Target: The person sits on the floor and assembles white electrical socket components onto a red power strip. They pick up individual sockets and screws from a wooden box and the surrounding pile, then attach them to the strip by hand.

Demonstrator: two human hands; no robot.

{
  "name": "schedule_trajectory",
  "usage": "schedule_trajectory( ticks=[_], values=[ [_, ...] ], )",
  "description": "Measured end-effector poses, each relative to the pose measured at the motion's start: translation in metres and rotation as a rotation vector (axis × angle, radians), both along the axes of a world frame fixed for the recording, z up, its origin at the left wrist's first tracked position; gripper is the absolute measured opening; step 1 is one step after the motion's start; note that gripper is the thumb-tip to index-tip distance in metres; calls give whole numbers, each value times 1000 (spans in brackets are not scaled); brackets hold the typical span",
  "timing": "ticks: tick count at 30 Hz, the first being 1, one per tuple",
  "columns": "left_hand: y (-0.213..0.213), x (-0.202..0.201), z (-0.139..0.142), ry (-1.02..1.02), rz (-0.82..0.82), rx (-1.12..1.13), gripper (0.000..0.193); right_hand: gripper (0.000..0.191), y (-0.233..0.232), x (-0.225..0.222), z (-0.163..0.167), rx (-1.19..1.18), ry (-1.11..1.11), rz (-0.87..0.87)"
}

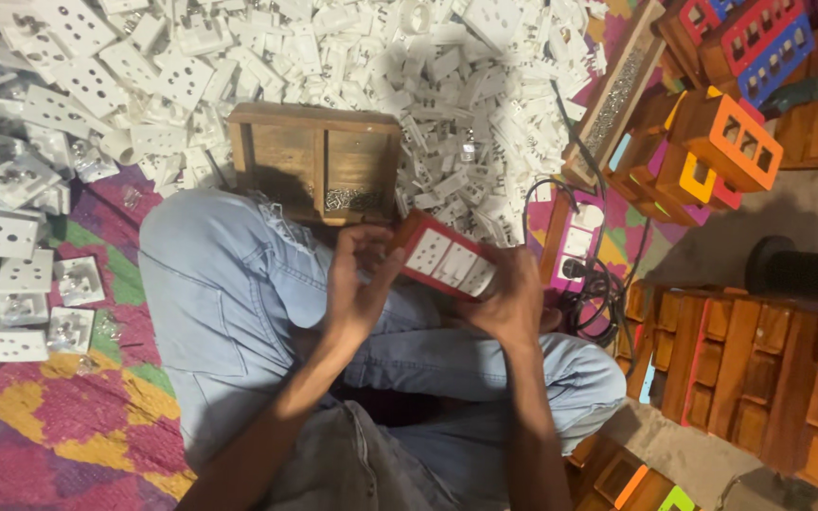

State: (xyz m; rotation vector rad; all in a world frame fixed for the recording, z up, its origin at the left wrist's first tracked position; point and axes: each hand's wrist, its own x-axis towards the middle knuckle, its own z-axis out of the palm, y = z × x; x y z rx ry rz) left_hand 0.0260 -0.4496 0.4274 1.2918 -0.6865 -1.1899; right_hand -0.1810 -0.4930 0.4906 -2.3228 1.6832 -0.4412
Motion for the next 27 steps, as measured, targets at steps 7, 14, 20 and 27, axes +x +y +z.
schedule_trajectory(
  ticks=[7, 14, 20, 27],
  values=[
    [-2, -4, 5, -6, -2, 29, 30, 79, 0, -12, -7, 15, -87, -161],
    [3, -8, 10, 3, -19, -36, 27, 73, 6, -36, -14, 67, -296, -333],
    [4, -11, 7, -7, -33, -43, 26, 71, 6, -41, -9, 23, -42, -540],
    [8, -17, 8, 5, -59, -59, 21, 72, 6, -38, 11, -4, -61, -632]
  ],
)
